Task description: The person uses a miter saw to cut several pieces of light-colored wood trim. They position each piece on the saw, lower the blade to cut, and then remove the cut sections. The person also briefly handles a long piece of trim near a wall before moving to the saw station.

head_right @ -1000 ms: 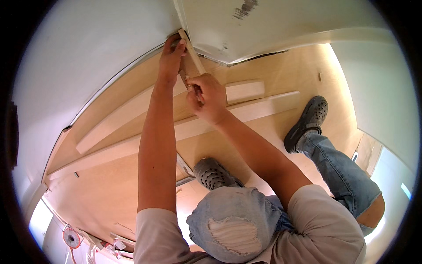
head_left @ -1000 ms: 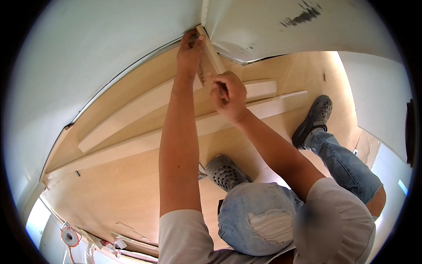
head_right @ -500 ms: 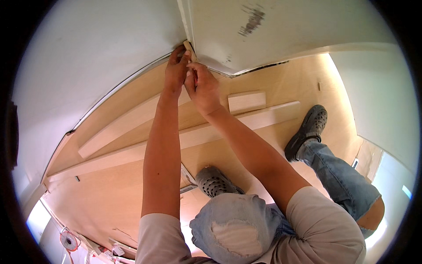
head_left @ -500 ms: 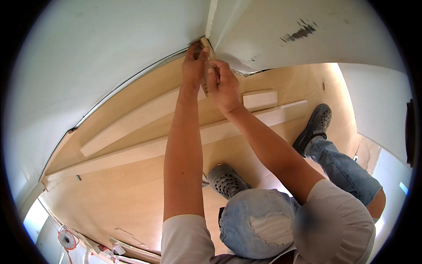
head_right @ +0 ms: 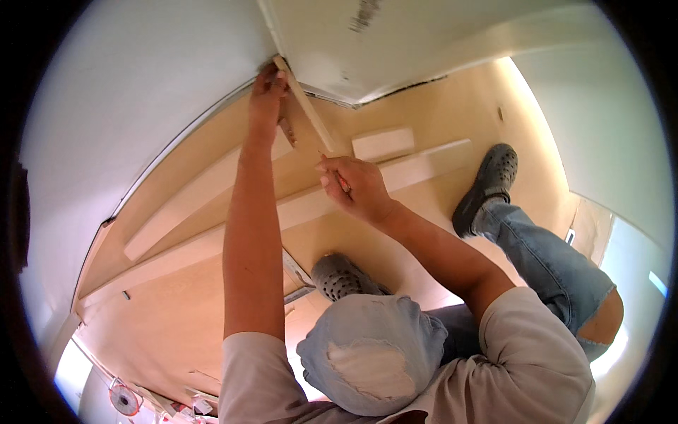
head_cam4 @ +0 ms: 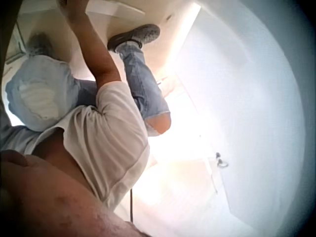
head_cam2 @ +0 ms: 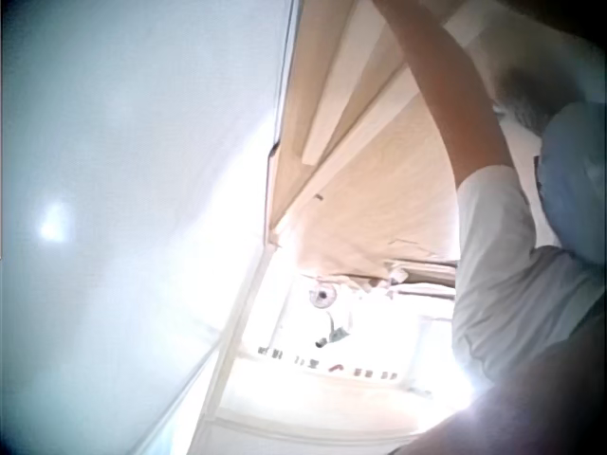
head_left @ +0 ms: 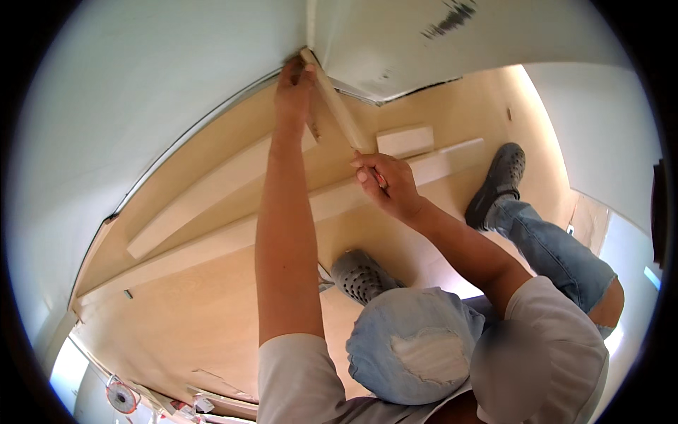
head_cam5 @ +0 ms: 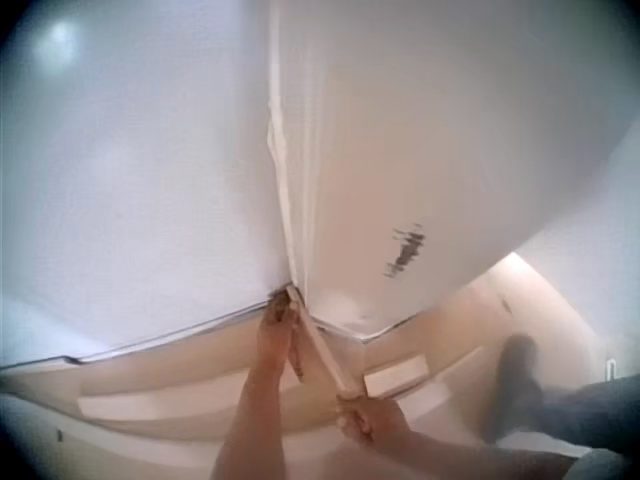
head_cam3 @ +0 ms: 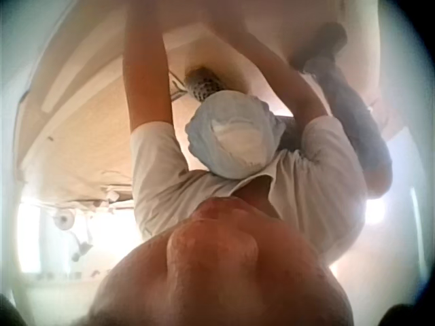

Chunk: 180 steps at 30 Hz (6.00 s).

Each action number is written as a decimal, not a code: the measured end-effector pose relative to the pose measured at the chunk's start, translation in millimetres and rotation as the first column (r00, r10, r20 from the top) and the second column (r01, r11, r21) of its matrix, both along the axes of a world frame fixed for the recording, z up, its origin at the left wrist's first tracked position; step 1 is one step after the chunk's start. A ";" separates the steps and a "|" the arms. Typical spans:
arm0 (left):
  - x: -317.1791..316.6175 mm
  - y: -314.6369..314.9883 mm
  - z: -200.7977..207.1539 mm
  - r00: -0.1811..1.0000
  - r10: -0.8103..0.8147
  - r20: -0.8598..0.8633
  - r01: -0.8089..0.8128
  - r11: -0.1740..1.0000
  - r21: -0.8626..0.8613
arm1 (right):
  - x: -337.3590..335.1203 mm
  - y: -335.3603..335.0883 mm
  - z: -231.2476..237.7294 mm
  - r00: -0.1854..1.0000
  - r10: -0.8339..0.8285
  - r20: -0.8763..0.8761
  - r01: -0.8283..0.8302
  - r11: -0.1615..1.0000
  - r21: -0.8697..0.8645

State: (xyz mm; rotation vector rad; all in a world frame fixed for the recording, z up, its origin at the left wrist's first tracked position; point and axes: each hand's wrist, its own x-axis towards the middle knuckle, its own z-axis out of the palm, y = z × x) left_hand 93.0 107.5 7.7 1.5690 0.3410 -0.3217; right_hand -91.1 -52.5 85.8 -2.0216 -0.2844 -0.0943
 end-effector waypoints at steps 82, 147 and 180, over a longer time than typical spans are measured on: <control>-301.5 68.9 95.9 0.871 -0.448 -0.201 0.397 0.403 0.825 | -37.9 -246.9 -8.5 0.927 0.175 -0.333 -0.369 0.591 -0.718; -857.2 98.0 896.7 0.959 -0.279 -0.040 0.258 0.811 0.525 | -310.9 -125.4 910.9 0.789 0.613 -0.034 -0.472 0.571 -0.671; -1130.2 712.7 858.0 0.492 0.829 0.266 -0.809 0.321 0.492 | -394.3 871.3 838.3 0.298 0.880 -0.370 -0.705 0.464 0.536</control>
